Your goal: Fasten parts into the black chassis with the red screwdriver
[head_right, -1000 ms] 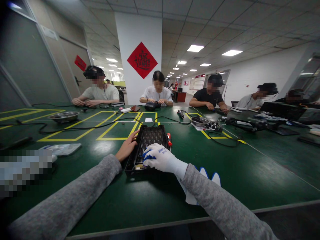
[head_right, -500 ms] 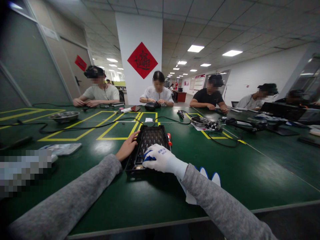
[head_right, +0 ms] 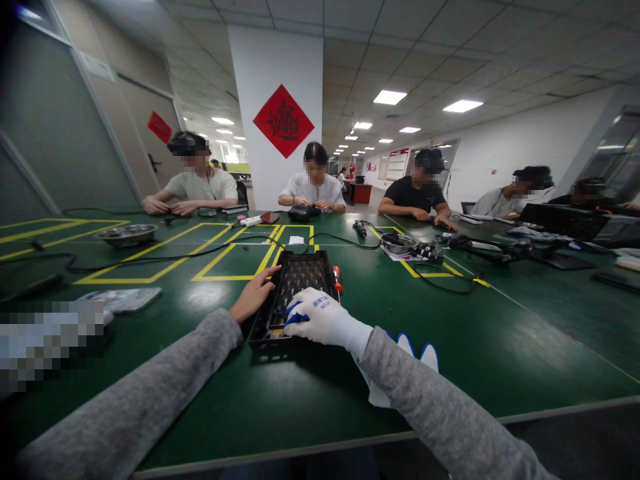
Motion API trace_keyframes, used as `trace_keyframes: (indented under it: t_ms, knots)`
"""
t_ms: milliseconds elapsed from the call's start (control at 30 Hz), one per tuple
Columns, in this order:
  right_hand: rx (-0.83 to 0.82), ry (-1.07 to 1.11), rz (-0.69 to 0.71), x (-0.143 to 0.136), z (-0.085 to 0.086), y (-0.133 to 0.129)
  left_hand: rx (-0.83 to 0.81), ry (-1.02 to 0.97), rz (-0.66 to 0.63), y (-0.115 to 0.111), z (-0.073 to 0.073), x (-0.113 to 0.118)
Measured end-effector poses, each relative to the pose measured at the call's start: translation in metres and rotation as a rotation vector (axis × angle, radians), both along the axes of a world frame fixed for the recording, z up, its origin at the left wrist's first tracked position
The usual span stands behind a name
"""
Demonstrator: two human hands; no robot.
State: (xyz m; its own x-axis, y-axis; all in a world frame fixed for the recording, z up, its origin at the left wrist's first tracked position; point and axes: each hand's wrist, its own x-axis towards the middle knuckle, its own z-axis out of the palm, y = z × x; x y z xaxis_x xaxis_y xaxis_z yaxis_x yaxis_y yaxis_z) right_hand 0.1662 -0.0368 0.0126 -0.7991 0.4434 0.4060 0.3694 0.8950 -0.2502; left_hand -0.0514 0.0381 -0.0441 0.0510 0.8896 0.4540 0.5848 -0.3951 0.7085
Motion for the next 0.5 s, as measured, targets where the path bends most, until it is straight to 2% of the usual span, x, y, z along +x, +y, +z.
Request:
trace_keyframes:
  t_ms: [333,500]
  knots:
    - [0.046,-0.020,0.046,-0.0014,-0.0024,0.0010,0.013,0.060,0.014,-0.0009,0.0014,-0.0002]
    - [0.040,-0.026,0.014,-0.0002,-0.0029,0.0015,0.001,0.080,0.027,-0.0013,0.0025,0.0003]
